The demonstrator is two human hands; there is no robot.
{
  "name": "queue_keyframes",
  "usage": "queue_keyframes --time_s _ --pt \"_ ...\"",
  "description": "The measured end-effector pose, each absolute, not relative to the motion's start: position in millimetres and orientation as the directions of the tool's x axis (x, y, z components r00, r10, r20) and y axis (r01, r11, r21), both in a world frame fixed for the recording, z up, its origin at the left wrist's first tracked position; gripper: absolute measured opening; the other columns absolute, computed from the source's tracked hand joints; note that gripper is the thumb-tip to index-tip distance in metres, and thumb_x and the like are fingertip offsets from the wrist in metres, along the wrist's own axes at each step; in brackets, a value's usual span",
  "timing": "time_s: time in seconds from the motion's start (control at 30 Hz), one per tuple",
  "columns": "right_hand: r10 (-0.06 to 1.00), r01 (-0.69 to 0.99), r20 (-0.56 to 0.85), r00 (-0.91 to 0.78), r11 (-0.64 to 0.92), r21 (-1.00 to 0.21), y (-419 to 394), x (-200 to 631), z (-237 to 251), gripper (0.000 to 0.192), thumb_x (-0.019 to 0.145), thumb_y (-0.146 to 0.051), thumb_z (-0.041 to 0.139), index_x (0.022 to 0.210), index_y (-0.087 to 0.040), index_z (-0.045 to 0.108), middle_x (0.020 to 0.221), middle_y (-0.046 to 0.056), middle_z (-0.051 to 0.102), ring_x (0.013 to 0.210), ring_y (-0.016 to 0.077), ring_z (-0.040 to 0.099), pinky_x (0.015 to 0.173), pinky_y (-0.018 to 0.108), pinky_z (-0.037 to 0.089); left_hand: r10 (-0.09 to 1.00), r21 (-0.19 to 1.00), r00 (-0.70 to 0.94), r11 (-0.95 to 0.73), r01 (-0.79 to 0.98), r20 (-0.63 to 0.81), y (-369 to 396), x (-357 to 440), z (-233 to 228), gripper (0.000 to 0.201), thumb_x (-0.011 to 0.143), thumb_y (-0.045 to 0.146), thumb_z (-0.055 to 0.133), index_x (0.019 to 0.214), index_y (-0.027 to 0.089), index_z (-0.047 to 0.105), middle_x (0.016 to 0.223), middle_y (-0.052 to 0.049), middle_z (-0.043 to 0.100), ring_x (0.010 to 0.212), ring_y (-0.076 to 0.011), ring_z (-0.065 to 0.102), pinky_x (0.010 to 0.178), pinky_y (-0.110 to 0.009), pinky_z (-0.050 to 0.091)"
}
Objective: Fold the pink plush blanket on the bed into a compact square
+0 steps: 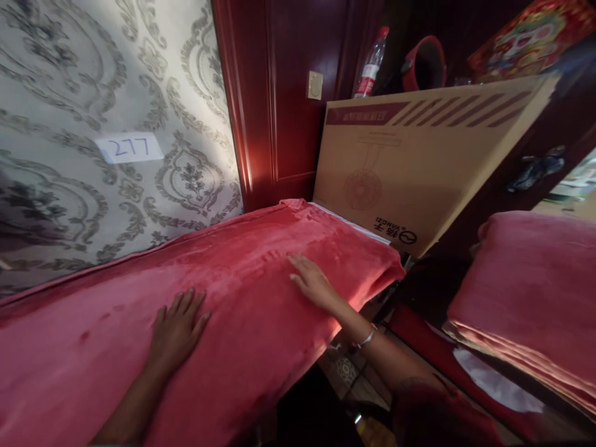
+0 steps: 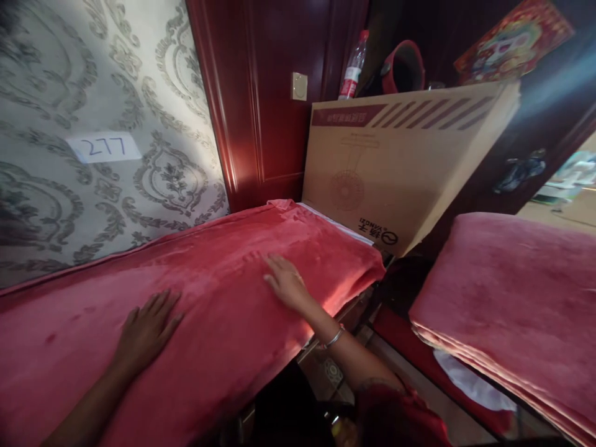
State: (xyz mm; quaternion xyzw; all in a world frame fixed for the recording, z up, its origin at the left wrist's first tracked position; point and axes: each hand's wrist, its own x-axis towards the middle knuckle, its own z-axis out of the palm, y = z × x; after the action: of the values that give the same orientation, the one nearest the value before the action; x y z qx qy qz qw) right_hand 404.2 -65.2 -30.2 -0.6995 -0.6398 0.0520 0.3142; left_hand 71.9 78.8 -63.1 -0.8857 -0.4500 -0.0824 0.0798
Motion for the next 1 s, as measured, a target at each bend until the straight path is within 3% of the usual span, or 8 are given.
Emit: queue_keyframes --time_s 0.17,0.27,0.4,0.53,0.67,0.77,0.93,1.0 --pt "0.966 0.926 0.045 0.253 -0.228 -0.302 -89.8 427.8 -51.8 0.063 0.1 -0.043 0.05 0.156 -0.016 0.037 0.163 0.018 0.026 0.153 0.0334 0.016 0.122 0.058 0.016 0.773 -0.092 0.591 -0.587 0.804 0.232 82.4 71.0 -67.1 0.059 0.096 0.038 0.031 0.147 0.015 0.049 0.157 -0.017 0.042 0.146 -0.0346 0.036 0.113 -0.059 0.033" --pt "0.982 0.909 0.064 -0.179 0.19 -0.371 -124.5 369.7 -63.1 0.073 0.096 -0.056 0.053 0.158 -0.024 0.032 0.164 0.013 0.026 0.153 0.0305 0.018 0.124 0.056 0.013 0.779 -0.09 0.584 -0.58 0.81 0.229 82.9 70.4 -68.5 0.061 0.096 0.041 0.03 0.147 0.014 0.05 0.156 -0.017 0.042 0.146 -0.0362 0.037 0.113 -0.06 0.033" --pt "0.755 0.558 0.248 -0.607 0.627 -0.544 -145.5 311.5 -60.0 0.069 0.099 -0.057 0.047 0.159 -0.045 0.016 0.159 -0.007 0.04 0.149 0.0142 0.032 0.127 0.034 0.016 0.783 -0.097 0.582 -0.576 0.812 0.219 82.8 69.8 -68.5 0.063 0.095 0.042 0.029 0.147 0.013 0.049 0.157 -0.017 0.042 0.146 -0.0363 0.036 0.113 -0.06 0.032" --pt "0.902 0.748 0.378 -0.208 0.396 -0.533 -102.2 366.5 -48.1 0.057 0.103 -0.053 0.037 0.154 -0.029 0.04 0.156 0.006 0.046 0.145 0.0234 0.039 0.123 0.048 0.025 0.782 -0.111 0.581 -0.572 0.813 0.223 83.2 69.2 -68.4 0.064 0.095 0.042 0.028 0.148 0.014 0.048 0.157 -0.016 0.041 0.147 -0.0348 0.035 0.114 -0.058 0.033" --pt "0.888 0.855 0.239 0.393 -0.257 -0.451 -55.9 478.4 -40.7 0.057 0.104 -0.038 0.032 0.159 -0.021 0.03 0.163 0.011 0.032 0.152 0.0231 0.024 0.123 0.047 0.023 0.787 -0.111 0.579 -0.569 0.815 0.212 85.2 68.9 -69.9 0.064 0.094 0.042 0.029 0.148 0.014 0.049 0.157 -0.015 0.042 0.147 -0.0345 0.035 0.114 -0.057 0.032" --pt "0.843 0.812 0.121 0.523 -0.451 -0.37 -45.6 526.1 -39.7 0.063 0.104 -0.039 0.029 0.159 -0.009 0.026 0.165 0.02 0.021 0.154 0.0297 0.016 0.122 0.053 0.021 0.784 -0.093 0.579 -0.574 0.814 0.224 86.7 68.0 -71.5 0.063 0.093 0.041 0.031 0.148 0.015 0.049 0.157 -0.015 0.042 0.147 -0.0346 0.035 0.114 -0.058 0.033" --pt "0.95 0.898 0.049 0.308 -0.273 -0.345 -59.4 463.0 -59.1 0.062 0.1 -0.05 0.046 0.153 -0.019 0.043 0.162 0.016 0.031 0.152 0.0316 0.023 0.122 0.054 0.02 0.781 -0.079 0.577 -0.576 0.813 0.24 88.5 65.9 -74.0 0.062 0.092 0.041 0.034 0.146 0.017 0.052 0.157 -0.014 0.042 0.147 -0.0341 0.036 0.114 -0.058 0.033" --pt "0.984 0.929 0.112 -0.137 0.167 -0.331 -75.1 406.7 -71.8 0.066 0.098 -0.054 0.051 0.154 -0.021 0.041 0.162 0.014 0.032 0.153 0.0286 0.022 0.123 0.051 0.017 0.783 -0.083 0.575 -0.573 0.815 0.236 89.1 65.2 -74.9 0.063 0.092 0.042 0.033 0.147 0.016 0.051 0.157 -0.014 0.041 0.147 -0.0337 0.036 0.115 -0.058 0.032"
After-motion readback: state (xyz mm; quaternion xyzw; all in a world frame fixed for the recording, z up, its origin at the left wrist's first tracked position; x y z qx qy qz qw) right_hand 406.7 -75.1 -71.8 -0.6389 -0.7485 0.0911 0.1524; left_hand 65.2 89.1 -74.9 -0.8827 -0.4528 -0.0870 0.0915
